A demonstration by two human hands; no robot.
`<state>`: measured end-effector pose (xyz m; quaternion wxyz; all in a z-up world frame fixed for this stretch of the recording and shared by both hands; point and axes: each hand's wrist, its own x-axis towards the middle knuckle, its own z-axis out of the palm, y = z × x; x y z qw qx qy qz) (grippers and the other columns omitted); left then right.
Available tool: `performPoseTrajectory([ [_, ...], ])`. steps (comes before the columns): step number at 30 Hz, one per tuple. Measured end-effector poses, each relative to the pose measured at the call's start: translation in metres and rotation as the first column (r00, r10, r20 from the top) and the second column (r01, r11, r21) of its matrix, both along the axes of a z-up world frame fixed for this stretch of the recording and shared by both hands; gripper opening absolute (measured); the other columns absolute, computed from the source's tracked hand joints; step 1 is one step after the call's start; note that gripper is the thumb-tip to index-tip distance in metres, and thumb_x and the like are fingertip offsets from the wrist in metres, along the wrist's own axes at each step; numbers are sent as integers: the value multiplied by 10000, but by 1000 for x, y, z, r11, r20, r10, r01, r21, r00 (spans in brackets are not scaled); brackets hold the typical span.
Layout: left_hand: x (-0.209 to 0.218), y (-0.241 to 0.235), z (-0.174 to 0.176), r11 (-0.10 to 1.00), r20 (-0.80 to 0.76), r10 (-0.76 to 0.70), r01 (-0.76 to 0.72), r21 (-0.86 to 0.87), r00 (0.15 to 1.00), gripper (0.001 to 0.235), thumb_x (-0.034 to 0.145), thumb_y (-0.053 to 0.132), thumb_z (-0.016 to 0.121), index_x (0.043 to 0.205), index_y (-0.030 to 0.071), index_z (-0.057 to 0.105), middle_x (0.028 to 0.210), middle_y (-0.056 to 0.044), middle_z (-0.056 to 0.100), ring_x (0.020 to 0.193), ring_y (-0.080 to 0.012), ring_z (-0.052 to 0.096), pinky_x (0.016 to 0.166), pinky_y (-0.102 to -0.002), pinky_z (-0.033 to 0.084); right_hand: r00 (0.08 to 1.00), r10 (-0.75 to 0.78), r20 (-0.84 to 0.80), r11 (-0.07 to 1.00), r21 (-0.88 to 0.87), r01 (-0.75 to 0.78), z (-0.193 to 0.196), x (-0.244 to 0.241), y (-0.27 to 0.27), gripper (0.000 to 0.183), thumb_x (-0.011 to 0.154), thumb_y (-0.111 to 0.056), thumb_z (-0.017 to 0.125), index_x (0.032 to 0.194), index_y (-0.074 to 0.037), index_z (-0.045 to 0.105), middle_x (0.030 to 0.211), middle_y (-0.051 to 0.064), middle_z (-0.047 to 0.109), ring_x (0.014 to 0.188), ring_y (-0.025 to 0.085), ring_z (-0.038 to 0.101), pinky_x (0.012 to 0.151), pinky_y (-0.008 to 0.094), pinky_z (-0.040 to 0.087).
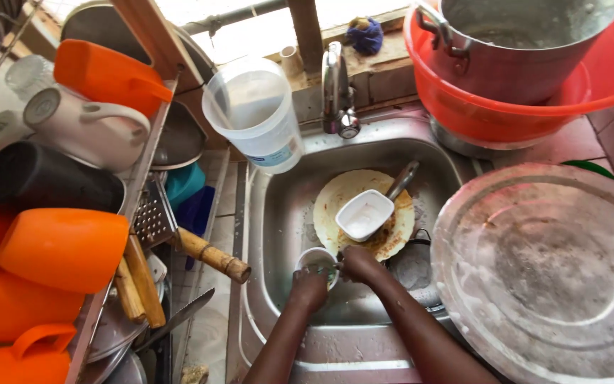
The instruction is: The person washes a stack of dirty dishes in a kitchen sink. They use a sponge and running water to scrub a plate, a small container, and a strainer, rinsing each item before placing it aside.
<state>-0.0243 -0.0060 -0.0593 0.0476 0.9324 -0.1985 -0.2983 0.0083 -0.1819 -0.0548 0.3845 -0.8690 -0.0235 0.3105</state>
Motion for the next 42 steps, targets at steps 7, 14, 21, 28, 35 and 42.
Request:
performPoseTrajectory([
  [7,15,-11,-24,994,-9,103,-103,-48,995,279,934,87,548,1159,49,708,1120,-198,724,1048,-391,698,883,-500,552,971,-161,-179,986,8,166,34,-1,8,267,743,22,775,933,-76,614,782,148,717,620,229,697,460,336,548],
  [14,12,-17,21,972,-181,174,-198,-125,968,255,934,273,644,1122,110,702,1087,-135,715,998,-352,674,828,-459,511,997,44,65,993,-108,-37,-36,10,10,375,814,-247,668,1129,-97,531,1002,170,723,846,318,703,683,428,533],
  [21,12,-20,108,899,-195,259,-310,-310,946,758,594,241,894,1308,163,652,1170,-86,744,1016,-287,706,793,-392,542,980,-181,-83,976,106,189,70,-6,1,195,973,-215,634,942,-129,462,847,109,582,695,253,611,542,376,458],
  [28,21,-12,191,695,26,519,-404,-594,855,382,882,388,785,1081,82,673,955,-120,739,811,-236,718,621,-372,544,864,-473,-176,810,299,504,144,0,-14,113,1033,-143,568,1075,-66,497,956,195,686,682,284,761,520,346,639],
  [35,23,-11,189,-370,-489,866,-524,-767,103,445,804,458,860,682,58,707,631,32,617,679,-97,567,671,-306,463,554,-626,-549,117,636,763,118,36,-29,117,1027,-91,476,1041,24,495,1022,394,700,900,465,751,765,467,631],
  [42,31,-6,154,-701,-778,581,-340,-627,238,328,821,189,807,1099,25,751,1020,-106,763,872,-237,724,733,-404,611,283,-804,-523,-295,764,575,62,121,-57,232,977,-16,474,1191,-54,395,1179,236,564,987,401,715,830,529,664],
])
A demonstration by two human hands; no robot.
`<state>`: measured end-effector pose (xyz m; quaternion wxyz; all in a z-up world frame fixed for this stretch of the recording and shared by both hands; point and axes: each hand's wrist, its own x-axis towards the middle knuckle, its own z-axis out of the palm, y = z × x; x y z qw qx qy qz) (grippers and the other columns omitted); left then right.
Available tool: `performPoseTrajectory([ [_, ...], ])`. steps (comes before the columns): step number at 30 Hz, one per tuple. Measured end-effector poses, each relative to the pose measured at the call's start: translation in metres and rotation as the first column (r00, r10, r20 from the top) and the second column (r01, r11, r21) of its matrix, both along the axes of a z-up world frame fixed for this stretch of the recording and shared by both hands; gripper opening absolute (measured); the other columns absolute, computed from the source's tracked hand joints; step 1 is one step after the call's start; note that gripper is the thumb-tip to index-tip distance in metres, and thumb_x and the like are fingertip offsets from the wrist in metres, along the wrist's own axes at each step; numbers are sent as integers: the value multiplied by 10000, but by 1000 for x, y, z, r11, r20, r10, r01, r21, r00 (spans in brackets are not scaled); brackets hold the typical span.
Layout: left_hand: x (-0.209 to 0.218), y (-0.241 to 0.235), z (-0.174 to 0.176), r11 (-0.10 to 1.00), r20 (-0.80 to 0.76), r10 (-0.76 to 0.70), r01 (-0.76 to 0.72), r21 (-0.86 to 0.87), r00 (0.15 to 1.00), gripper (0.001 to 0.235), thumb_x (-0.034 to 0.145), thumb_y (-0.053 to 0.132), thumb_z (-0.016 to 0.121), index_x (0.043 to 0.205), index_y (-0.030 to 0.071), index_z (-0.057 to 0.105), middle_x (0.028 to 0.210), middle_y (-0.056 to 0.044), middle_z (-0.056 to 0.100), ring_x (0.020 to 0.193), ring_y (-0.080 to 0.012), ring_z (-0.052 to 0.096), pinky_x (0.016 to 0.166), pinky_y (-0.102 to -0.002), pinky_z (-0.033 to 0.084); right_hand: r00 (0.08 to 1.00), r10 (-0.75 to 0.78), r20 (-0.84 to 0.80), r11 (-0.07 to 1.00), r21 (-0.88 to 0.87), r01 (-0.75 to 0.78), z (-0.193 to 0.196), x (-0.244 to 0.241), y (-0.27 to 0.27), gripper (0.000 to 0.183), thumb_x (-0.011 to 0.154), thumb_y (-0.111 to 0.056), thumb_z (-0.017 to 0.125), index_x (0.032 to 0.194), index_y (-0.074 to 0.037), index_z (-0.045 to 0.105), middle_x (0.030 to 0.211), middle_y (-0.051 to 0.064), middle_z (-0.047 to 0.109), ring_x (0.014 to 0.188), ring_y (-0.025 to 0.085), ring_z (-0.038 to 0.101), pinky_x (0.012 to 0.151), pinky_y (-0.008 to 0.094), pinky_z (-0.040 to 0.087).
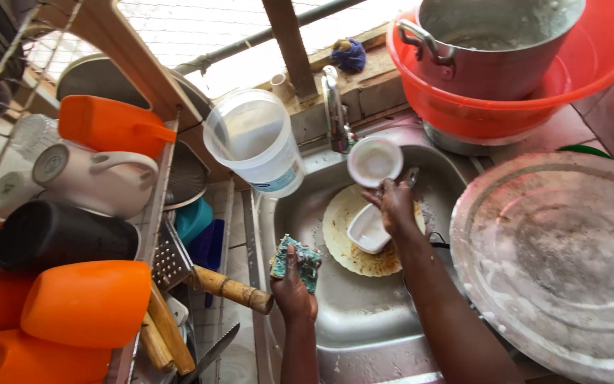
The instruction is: The person washes a stack of dirty dishes in a kitchen sink. They use a sponge and running water to scrub a plate, a small container, and a strainer, rinsing each item before placing it aside.
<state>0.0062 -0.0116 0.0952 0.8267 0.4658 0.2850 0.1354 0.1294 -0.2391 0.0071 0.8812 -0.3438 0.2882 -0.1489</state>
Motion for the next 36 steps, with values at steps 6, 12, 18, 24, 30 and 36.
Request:
performPoseTrajectory([
  [6,-2,8,3,985,84,-156,162,-63,984,305,929,184,696,1163,-11,720,1015,-198,773,858,-302,734,656,-461,625,991,-125,45,991,47,123,-10,70,-32,197,941,2,503,1119,-50,437,1151,239,626,981,399,739,852,575,652],
  [12,-2,15,2,975,67,-193,199,-98,979,338,942,139,658,1255,11,672,1101,-194,758,932,-319,728,766,-458,615,988,-148,44,989,16,147,-22,134,-75,317,890,-20,652,1178,-140,595,1055,113,687,930,251,671,912,539,627],
  [18,1,8,-8,980,-23,-201,201,-11,979,388,866,134,737,1230,0,726,1232,-131,755,1161,-249,688,1021,-387,525,996,-89,-1,995,45,89,-46,136,-84,398,894,-248,664,1283,-183,612,1535,81,442,1225,305,620,1001,459,587],
  [24,12,-9,-16,962,-17,-264,262,-75,964,231,978,276,718,932,50,711,717,-128,698,519,-203,627,391,-305,449,999,-17,46,999,-38,18,31,9,39,340,991,-332,553,1290,-173,525,1430,51,518,1259,283,564,1015,458,475],
  [30,24,-45,-55,681,-152,-344,358,639,926,401,1017,538,579,1023,161,717,957,-128,718,942,-275,651,860,-469,563,876,444,-188,92,-963,-253,-34,-77,103,773,908,67,627,1593,-71,298,1330,286,622,1109,505,628,890,556,562],
  [36,34,-60,-134,105,-10,-258,39,994,966,420,1026,398,513,1370,157,504,1406,-101,526,1217,-471,538,918,-654,497,846,516,-134,292,-901,-321,-19,-102,92,754,908,67,631,1583,-84,331,1407,236,527,1182,476,580,913,529,561],
])
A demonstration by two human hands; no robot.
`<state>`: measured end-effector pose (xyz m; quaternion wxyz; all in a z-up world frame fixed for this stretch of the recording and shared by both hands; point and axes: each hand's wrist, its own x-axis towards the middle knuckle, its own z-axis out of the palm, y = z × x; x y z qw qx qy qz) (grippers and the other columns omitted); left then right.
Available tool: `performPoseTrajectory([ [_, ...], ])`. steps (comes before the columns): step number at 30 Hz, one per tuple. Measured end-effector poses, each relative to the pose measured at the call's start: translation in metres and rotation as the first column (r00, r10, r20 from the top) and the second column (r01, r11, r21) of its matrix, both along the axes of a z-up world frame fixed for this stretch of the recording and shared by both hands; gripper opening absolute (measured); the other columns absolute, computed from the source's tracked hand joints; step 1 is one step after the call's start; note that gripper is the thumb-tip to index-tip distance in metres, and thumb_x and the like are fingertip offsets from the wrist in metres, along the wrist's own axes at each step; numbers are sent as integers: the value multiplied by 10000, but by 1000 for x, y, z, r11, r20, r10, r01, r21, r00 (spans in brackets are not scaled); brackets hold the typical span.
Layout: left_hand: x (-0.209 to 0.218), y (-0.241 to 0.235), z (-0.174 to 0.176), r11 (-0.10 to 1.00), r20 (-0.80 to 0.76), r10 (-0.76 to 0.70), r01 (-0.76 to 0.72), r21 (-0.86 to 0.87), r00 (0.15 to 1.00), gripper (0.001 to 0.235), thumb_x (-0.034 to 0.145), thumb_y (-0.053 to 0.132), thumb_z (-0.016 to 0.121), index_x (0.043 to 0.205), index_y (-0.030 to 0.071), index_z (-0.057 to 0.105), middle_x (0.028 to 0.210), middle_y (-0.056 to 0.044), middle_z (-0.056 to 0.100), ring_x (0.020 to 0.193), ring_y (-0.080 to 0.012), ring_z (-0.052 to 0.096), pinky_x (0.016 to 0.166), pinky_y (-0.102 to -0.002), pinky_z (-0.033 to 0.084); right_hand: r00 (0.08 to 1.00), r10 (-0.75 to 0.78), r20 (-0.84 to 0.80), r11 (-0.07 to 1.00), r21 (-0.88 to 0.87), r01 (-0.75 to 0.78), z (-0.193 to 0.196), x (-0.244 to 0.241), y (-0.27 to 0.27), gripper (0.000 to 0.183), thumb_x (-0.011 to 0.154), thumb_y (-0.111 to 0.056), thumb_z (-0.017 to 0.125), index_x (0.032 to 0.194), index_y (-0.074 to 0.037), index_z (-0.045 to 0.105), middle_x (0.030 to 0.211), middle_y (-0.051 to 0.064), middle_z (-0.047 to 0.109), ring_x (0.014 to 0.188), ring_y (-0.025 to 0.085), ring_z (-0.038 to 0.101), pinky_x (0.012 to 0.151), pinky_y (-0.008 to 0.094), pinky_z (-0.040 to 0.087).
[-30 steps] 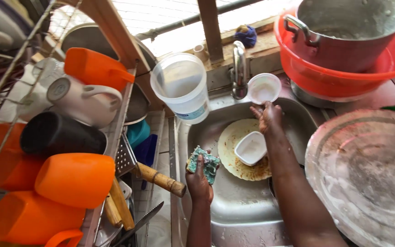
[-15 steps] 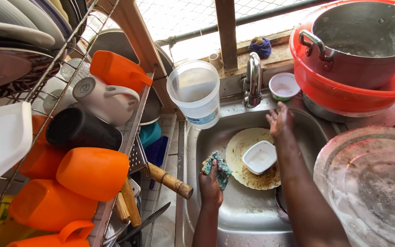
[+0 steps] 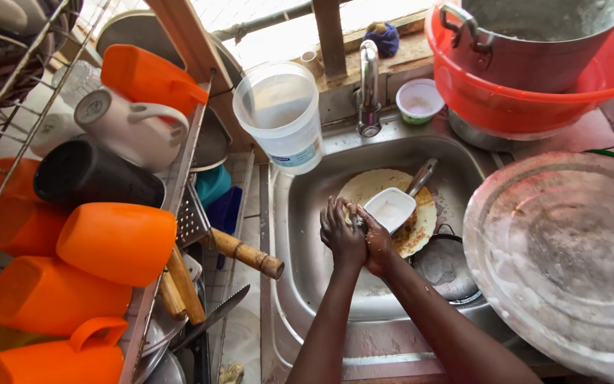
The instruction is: The person washes a stack of dirty dishes in a kitchen sink. They use a sponge and running water to scrub a plate, a small container, and a strainer, rinsing each item before placing it aside.
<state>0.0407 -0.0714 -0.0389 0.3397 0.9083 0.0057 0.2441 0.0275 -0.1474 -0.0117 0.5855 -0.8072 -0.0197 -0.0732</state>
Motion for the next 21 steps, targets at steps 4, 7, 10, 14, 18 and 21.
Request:
performPoseTrajectory([
  [4,-73,-31,99,939,58,-340,335,82,939,564,986,193,519,1501,-22,434,1542,-259,455,1241,-650,401,1011,-699,370,998,66,-7,982,178,-64,10,-2,-24,741,908,68,633,1576,-95,358,1470,196,449,1241,453,541,932,507,560],
  [7,-27,-43,0,932,102,-29,-10,362,994,678,987,471,504,1575,145,421,1695,-122,283,1497,-516,257,1155,-648,219,994,84,-70,946,318,-58,19,-9,-18,732,908,69,635,1571,-102,376,1512,169,397,1281,437,515,944,493,559],
  [10,17,-4,13,989,-32,-97,92,-118,995,533,1073,428,491,1572,247,446,1697,-14,310,1540,-436,240,1196,-614,216,987,98,-130,897,441,-31,15,-44,13,723,908,69,636,1566,-109,394,1554,143,345,1321,422,488,957,478,558],
  [14,-15,-19,-9,992,37,-128,128,2,991,755,922,343,712,1589,166,405,1655,-106,379,1494,-485,307,1164,-607,302,979,128,-159,825,566,-16,22,-45,-2,715,908,70,638,1560,-116,412,1597,116,293,1360,406,462,969,463,557],
  [18,-29,-64,14,999,68,-30,32,-18,997,632,1013,489,527,1548,176,400,1608,-101,355,1390,-423,325,1054,-593,301,972,165,-169,700,714,5,33,-42,-12,704,908,70,641,1553,-126,439,1660,76,215,1420,383,423,988,441,556],
  [21,16,-5,-51,968,127,209,-223,112,970,626,951,388,652,1533,237,476,1601,-34,416,1388,-389,404,1038,-589,384,964,208,-167,604,797,8,39,-63,3,697,908,71,642,1548,-133,456,1701,49,163,1460,367,396,1001,427,555],
])
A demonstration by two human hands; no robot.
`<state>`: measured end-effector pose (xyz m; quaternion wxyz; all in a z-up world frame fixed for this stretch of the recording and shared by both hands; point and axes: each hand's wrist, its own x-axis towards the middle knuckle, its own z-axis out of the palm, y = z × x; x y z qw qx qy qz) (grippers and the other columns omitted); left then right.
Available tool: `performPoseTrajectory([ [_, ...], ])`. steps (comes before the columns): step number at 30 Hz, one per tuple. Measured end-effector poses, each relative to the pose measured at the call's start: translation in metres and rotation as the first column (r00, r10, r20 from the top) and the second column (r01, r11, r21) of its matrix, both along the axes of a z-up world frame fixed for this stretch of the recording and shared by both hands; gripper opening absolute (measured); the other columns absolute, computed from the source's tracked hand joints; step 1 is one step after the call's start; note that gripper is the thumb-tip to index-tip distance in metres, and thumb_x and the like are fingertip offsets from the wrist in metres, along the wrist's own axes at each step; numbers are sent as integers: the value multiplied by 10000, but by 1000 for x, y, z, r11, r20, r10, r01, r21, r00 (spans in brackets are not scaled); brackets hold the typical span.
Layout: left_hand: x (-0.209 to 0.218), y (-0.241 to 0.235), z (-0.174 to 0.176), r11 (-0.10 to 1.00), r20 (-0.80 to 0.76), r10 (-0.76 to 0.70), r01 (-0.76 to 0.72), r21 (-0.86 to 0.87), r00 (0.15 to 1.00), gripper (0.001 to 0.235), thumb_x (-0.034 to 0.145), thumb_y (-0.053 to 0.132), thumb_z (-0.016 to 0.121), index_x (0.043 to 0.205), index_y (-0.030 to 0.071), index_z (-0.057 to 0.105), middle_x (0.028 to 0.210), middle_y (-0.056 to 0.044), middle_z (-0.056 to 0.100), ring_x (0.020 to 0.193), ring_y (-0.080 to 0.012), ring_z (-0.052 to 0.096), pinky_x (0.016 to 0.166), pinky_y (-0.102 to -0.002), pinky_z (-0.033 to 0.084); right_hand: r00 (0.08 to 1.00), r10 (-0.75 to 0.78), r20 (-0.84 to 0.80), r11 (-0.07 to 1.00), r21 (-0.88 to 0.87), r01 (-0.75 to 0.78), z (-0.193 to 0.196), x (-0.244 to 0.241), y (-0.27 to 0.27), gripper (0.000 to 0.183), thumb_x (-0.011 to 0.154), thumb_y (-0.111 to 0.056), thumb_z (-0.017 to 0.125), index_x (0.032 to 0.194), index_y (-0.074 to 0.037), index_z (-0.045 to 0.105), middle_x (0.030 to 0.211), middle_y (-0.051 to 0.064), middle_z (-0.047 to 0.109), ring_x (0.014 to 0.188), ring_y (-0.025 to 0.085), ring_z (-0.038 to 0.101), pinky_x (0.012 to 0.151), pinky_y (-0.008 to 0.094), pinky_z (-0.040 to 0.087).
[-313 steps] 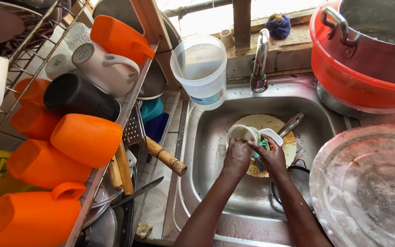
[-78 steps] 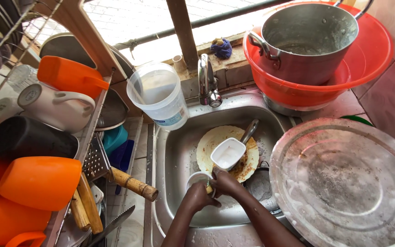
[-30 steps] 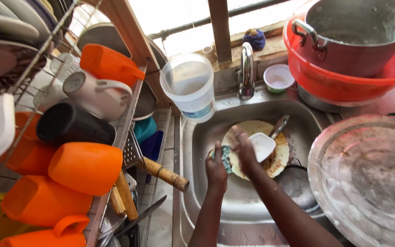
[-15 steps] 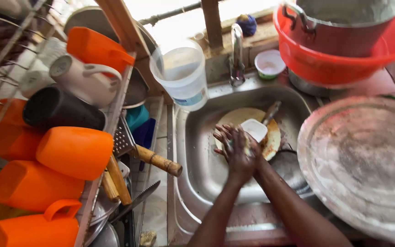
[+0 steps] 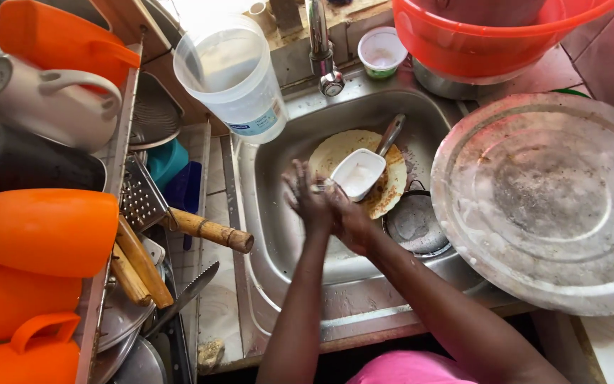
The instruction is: The person washes a stack of dirty dishes in a kitchen sink. They use a sponge and running water to scrub a plate, a small container, and a strainer, rinsing each item before placing it aside.
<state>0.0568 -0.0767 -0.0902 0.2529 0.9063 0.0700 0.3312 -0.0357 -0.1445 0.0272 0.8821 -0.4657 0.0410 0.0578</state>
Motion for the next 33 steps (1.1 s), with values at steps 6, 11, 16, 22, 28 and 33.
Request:
performPoseTrajectory([
  [6,-50,20,104,744,-455,-478,71,-664,751,476,1000,695,414,1136,287,615,899,-79,710,955,-320,710,868,-461,531,957,-279,-80,950,-165,264,-63,24,-25,304,995,-127,673,1287,-75,603,1033,121,690,875,153,618,740,315,560],
  [11,-74,1,178,489,-295,-592,42,-871,750,670,1029,634,532,620,106,581,467,-80,516,451,-193,559,561,-351,449,940,-332,76,868,-366,336,-84,29,-30,442,1080,-44,433,1465,145,326,1389,367,481,1266,415,570,833,441,467],
  [16,-61,1,122,59,-82,-634,-58,-997,769,301,995,353,685,986,57,738,742,-130,646,723,-212,638,701,-372,522,959,-281,33,508,-843,178,-28,21,-11,654,1100,-544,433,664,-93,620,584,143,662,639,383,693,601,460,513],
  [22,-31,30,53,-41,-187,-537,-246,-968,823,202,953,201,780,1006,41,669,794,-130,711,655,-202,716,613,-368,620,991,120,54,287,-958,17,4,0,-36,503,1015,-375,611,1451,-200,433,1398,207,396,1363,504,450,1150,619,327],
  [28,-39,38,120,70,-275,-356,-268,-961,893,351,871,265,867,838,40,600,622,-145,670,448,-160,609,422,-306,533,929,138,-343,-369,-888,-273,-30,-28,-73,654,920,-592,636,1116,29,695,1044,290,711,1043,453,729,776,571,621],
  [33,-41,44,119,160,-360,-426,-323,-933,830,707,807,482,894,1117,-18,503,661,-122,557,439,-166,561,367,-305,512,827,11,-562,-331,-783,-527,-85,-3,-81,440,913,-382,652,1008,24,791,976,294,737,977,513,717,667,677,536],
])
